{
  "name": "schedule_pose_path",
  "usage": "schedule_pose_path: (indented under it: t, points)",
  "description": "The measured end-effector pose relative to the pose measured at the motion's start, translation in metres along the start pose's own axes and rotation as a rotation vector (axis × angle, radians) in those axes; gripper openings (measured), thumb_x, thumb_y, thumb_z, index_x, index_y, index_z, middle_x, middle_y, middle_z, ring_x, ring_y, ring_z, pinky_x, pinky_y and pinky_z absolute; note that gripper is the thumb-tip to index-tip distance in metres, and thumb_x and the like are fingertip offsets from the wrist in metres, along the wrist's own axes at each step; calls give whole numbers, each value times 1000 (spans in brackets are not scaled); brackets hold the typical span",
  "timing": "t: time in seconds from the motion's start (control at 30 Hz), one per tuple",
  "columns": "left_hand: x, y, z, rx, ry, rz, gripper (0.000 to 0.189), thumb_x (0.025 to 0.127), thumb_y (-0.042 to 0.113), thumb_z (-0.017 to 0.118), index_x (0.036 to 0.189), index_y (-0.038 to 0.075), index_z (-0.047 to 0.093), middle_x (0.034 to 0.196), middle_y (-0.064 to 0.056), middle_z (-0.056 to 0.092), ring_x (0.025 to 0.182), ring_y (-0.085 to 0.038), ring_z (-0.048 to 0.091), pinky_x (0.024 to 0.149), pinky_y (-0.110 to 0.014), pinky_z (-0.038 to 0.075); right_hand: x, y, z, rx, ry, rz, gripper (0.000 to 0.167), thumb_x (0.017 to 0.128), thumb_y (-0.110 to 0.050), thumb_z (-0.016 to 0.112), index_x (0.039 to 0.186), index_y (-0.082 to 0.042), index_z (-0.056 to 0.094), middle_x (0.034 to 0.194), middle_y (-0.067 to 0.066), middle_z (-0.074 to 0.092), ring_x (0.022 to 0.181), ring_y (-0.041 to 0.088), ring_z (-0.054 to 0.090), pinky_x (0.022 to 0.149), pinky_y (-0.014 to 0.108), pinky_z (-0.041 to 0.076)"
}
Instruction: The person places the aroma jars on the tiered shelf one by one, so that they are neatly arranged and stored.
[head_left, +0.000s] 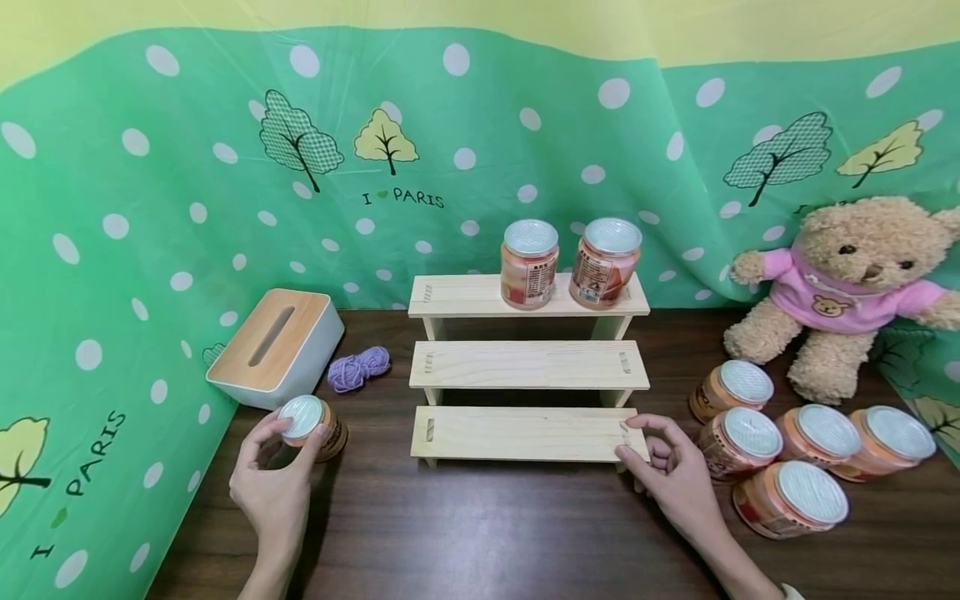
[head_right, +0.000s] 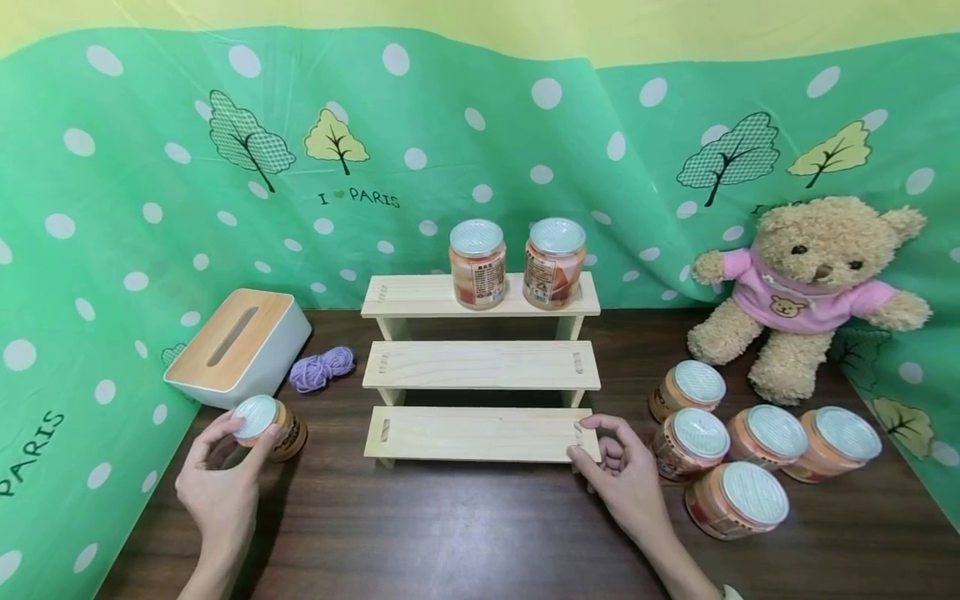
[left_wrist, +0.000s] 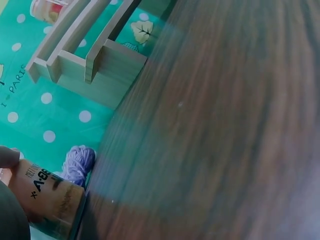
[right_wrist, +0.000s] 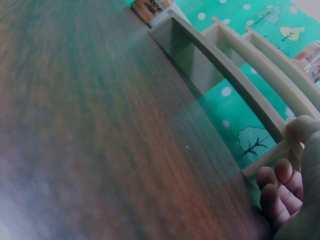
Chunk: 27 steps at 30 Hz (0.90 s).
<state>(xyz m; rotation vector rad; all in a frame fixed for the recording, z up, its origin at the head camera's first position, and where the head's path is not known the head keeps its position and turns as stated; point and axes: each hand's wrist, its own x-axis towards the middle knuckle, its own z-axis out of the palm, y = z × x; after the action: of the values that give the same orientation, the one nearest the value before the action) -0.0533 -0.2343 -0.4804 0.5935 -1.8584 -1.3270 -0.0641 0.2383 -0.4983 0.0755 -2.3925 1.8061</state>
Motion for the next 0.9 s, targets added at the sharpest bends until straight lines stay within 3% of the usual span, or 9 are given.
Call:
schedule_pose_path:
  t: [0.17,0.6,0.9]
  points:
    - [-5,8,-1,-19,11,17,39,77,0,101,110,-4,80,129,-6,79,106,-9,71,87,-21,53,-1,0,0,3,0,-5,37,99,6,79,132,0,63,62,9,64,45,16,57,43,30,49]
    - [-12,36,-1,-74,-38,57,42,74,-4,102,110,-3,81,125,2,79,105,-13,73,87,-19,54,-1,-1,0,17,5,1,38,99,7,79,132,2,62,63,11,65,46,16,57,43,30,49]
    - [-13,58,4,-152,-93,134,42,73,-12,98,110,-8,79,124,-6,80,109,-15,72,88,-21,54,0,-2,0,10,4,5,38,99,6,79,132,1,62,64,10,66,46,16,58,44,30,49]
